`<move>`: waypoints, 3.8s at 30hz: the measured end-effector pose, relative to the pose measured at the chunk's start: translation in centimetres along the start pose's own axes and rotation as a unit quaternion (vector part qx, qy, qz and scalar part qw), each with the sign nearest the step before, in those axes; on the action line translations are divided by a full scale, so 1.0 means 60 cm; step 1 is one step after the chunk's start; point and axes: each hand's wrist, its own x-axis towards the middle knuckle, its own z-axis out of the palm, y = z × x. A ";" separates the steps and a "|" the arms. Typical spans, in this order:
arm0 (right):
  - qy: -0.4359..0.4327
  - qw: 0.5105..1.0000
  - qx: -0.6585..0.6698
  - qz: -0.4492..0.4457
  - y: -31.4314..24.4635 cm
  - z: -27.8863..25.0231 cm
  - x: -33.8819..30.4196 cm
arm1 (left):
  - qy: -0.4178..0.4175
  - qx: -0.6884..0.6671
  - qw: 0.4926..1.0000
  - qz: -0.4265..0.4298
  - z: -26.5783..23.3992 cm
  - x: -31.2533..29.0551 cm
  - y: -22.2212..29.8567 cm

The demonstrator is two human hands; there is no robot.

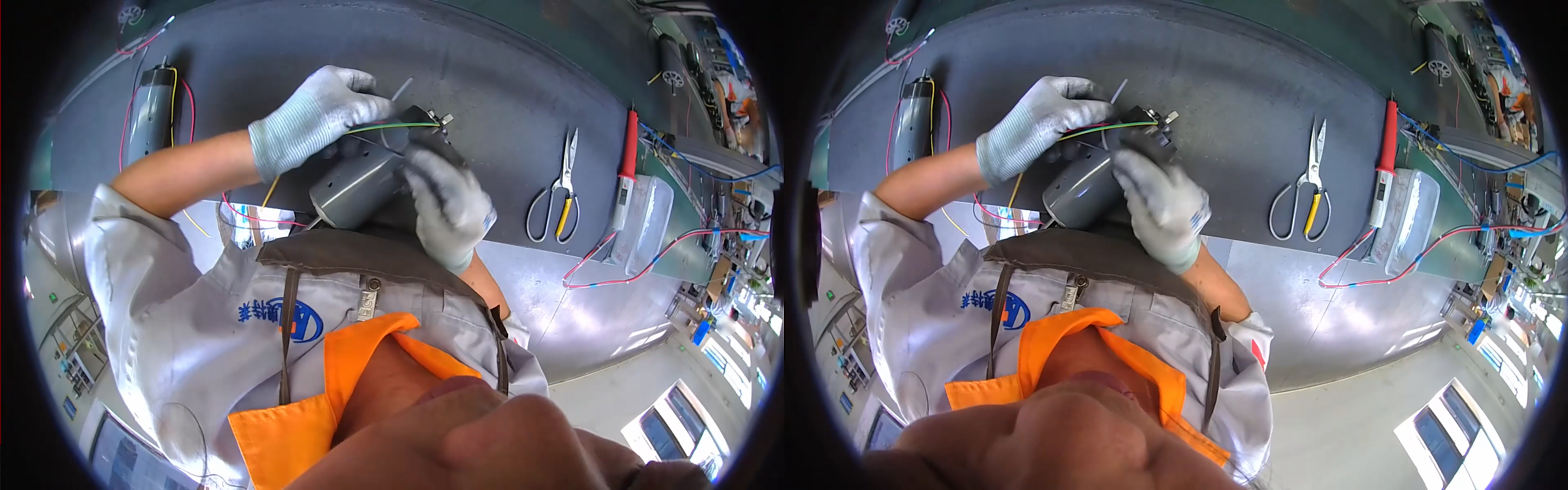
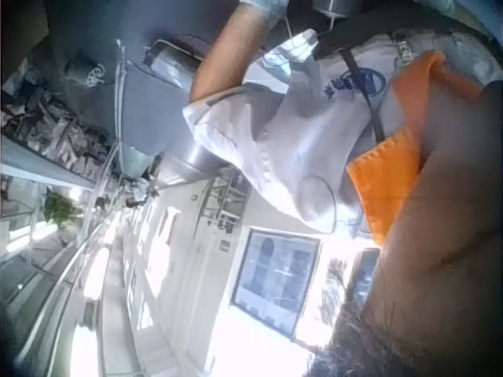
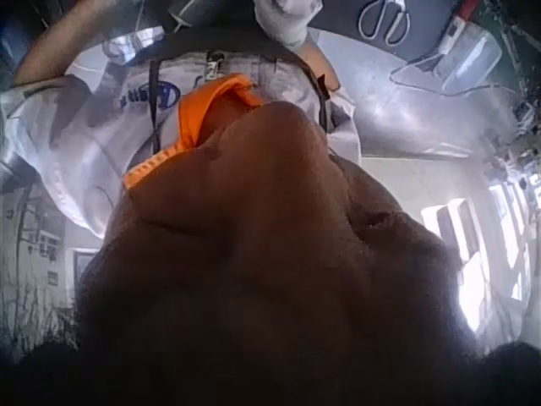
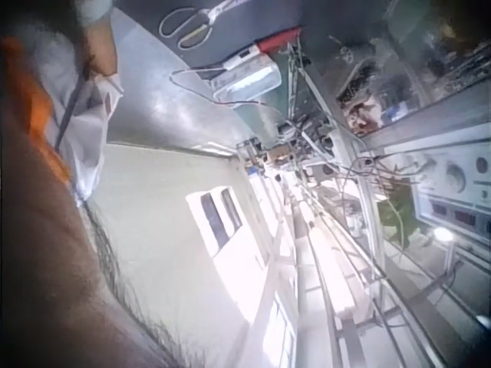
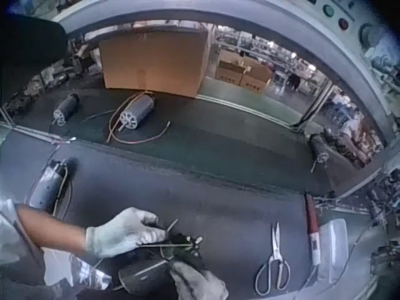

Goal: Assembling components and wiring onto electric motors in a factory setting.

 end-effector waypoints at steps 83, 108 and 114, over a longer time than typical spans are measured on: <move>0.155 0.905 0.053 0.393 0.091 -0.253 -0.190 | -0.254 0.012 0.936 0.242 0.052 0.131 0.048; -0.214 0.931 -0.292 0.051 0.008 -0.178 -0.021 | 0.000 0.076 0.933 0.351 -0.098 -0.037 -0.001; -0.201 0.931 -0.305 0.009 0.013 -0.167 -0.032 | -0.209 -0.177 0.898 0.344 -0.072 0.100 -0.074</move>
